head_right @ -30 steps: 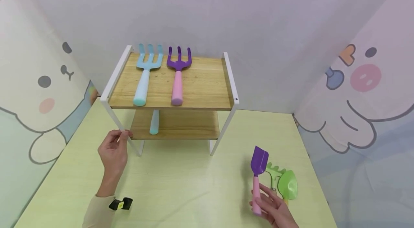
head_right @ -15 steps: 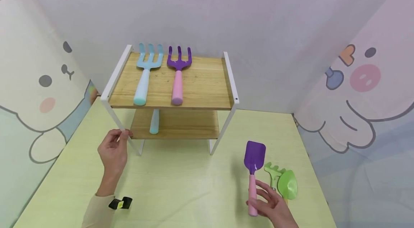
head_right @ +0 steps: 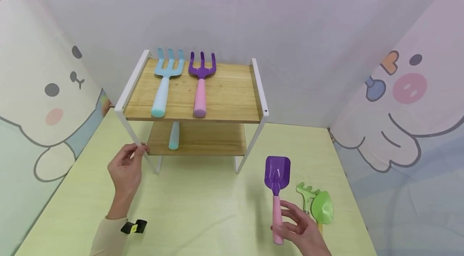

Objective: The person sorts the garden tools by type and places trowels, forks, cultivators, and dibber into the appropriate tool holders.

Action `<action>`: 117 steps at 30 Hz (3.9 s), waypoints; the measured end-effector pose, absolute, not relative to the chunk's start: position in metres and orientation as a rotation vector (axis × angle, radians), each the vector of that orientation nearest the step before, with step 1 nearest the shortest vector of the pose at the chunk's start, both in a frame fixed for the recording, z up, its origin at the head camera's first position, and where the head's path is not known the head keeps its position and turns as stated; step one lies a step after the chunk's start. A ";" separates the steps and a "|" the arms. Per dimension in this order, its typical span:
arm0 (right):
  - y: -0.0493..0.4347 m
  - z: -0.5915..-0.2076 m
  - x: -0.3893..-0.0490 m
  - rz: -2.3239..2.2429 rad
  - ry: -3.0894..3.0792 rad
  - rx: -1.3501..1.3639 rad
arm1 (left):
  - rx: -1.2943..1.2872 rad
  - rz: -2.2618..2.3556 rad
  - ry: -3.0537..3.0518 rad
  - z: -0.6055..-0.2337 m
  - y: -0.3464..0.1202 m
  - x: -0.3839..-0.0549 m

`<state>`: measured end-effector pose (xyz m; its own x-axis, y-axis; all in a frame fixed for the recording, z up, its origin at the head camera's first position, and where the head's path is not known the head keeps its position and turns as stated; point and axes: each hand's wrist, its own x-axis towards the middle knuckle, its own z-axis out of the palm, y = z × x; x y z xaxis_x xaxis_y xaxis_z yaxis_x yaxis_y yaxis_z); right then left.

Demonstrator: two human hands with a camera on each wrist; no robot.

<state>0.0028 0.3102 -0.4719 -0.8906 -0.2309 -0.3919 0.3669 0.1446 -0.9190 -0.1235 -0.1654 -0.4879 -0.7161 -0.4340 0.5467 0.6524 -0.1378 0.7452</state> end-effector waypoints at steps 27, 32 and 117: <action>0.253 -0.440 -0.007 -1.707 2.201 0.121 | -0.165 -1.840 -1.519 -0.492 -0.163 -0.125; 0.244 -0.436 -0.012 -1.680 2.203 0.113 | -0.160 -1.838 -1.521 -0.491 -0.162 -0.125; 0.120 -0.412 -0.141 -1.887 2.170 -0.226 | -0.158 -1.886 -1.517 -0.489 -0.162 -0.121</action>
<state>-0.1415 0.1201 -0.4123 -0.9552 -0.2820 -0.0904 0.0503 0.1463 -0.9880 -0.1214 -0.1622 -0.4889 -0.7466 -0.4391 0.4998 0.5822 -0.0679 0.8102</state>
